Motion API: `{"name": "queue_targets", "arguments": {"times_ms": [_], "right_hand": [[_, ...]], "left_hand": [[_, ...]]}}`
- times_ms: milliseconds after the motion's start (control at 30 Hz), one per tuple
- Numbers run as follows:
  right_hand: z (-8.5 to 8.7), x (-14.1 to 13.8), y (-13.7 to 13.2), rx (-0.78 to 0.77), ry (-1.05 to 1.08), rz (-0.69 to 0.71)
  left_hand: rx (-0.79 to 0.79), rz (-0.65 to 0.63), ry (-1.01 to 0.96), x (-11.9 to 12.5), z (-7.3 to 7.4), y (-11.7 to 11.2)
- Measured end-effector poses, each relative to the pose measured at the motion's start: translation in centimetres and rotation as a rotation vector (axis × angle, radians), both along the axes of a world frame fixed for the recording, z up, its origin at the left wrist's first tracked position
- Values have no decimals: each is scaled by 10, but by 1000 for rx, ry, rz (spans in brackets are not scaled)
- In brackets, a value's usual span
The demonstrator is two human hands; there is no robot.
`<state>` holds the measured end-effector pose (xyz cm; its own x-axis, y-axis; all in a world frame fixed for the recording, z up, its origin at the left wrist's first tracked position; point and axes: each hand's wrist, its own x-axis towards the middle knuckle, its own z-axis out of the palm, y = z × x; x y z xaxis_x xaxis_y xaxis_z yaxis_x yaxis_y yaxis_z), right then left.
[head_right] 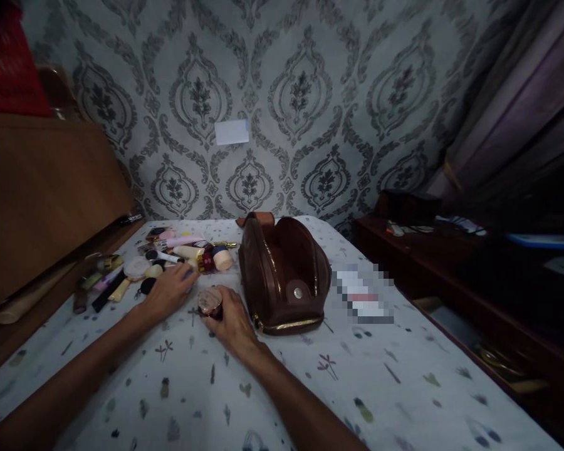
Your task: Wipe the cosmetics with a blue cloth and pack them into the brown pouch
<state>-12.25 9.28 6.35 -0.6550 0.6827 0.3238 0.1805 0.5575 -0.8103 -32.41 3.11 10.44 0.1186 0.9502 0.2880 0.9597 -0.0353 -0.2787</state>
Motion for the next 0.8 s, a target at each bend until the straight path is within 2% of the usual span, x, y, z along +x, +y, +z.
{"name": "queue_targets", "arguments": {"times_ms": [100, 200, 367, 467, 600, 800], "right_hand": [[-1, 0, 0, -6, -4, 1], [-3, 0, 1, -8, -14, 1], [-5, 0, 2, -10, -12, 4], [-6, 0, 2, -11, -8, 1], [-5, 0, 2, -19, -27, -5], [-3, 0, 1, -12, -30, -7]], "left_hand": [[63, 88, 17, -25, -2, -32], [107, 138, 40, -55, -11, -52], [82, 88, 87, -90, -22, -55], [103, 90, 101, -95, -20, -47], [87, 97, 96, -89, -18, -40], [127, 49, 76, -80, -27, -38]]}}
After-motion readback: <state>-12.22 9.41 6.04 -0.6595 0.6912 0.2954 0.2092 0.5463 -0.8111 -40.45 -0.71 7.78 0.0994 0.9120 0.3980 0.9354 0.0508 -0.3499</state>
